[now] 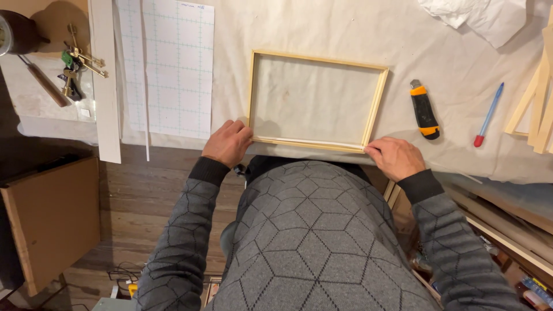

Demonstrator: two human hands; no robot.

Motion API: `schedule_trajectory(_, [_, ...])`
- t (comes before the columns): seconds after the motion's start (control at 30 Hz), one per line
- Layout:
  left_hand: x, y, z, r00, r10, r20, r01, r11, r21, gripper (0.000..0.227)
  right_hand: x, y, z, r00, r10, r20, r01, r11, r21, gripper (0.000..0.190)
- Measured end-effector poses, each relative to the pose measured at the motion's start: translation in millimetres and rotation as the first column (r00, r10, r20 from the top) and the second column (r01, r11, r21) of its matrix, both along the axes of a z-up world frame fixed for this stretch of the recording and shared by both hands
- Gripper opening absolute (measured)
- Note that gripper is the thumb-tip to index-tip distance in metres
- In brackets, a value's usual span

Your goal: Cleaning the glass panel inside a wooden frame and installing spacer strips using a utility knife.

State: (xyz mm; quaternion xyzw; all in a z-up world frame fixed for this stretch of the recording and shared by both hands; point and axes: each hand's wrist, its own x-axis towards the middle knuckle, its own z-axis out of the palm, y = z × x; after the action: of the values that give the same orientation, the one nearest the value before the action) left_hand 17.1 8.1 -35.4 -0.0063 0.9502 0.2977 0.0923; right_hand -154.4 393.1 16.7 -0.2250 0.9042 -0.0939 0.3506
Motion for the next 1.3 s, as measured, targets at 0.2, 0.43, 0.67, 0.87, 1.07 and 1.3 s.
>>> schedule_trajectory(0.2, [-6, -11, 1, 0.999, 0.033, -0.027, -0.034, 0.999, -0.038, 0.013, 6, -4, -12, 0.999, -0.021, -0.034, 0.019, 0.999, -0.040, 0.029])
schedule_trajectory(0.43, [-20, -34, 1, 0.996, 0.058, -0.065, -0.061, 0.997, -0.052, 0.012, -12, -37, -6, 0.993, -0.090, -0.081, 0.083, 0.993, -0.083, 0.027])
schedule_trajectory(0.67, [-20, -40, -4, 0.995, 0.086, -0.042, -0.089, 0.993, -0.077, 0.011, -21, -45, -9, 0.992, -0.103, -0.068, 0.102, 0.994, -0.026, 0.030])
schedule_trajectory(0.87, [-19, -39, -3, 0.994, 0.087, -0.058, -0.092, 0.992, -0.083, 0.011, -18, -40, 9, 0.989, -0.140, -0.046, 0.141, 0.990, 0.022, 0.032])
schedule_trajectory(1.07, [-20, -37, 8, 0.993, 0.107, -0.057, -0.112, 0.990, -0.090, 0.011, -7, -49, 51, 0.965, -0.072, -0.253, 0.040, 0.991, -0.127, 0.026])
schedule_trajectory(1.3, [-17, -41, 10, 0.992, 0.117, -0.045, -0.120, 0.989, -0.088, 0.010, -17, -35, 12, 0.956, -0.060, -0.287, 0.027, 0.993, -0.117, 0.027])
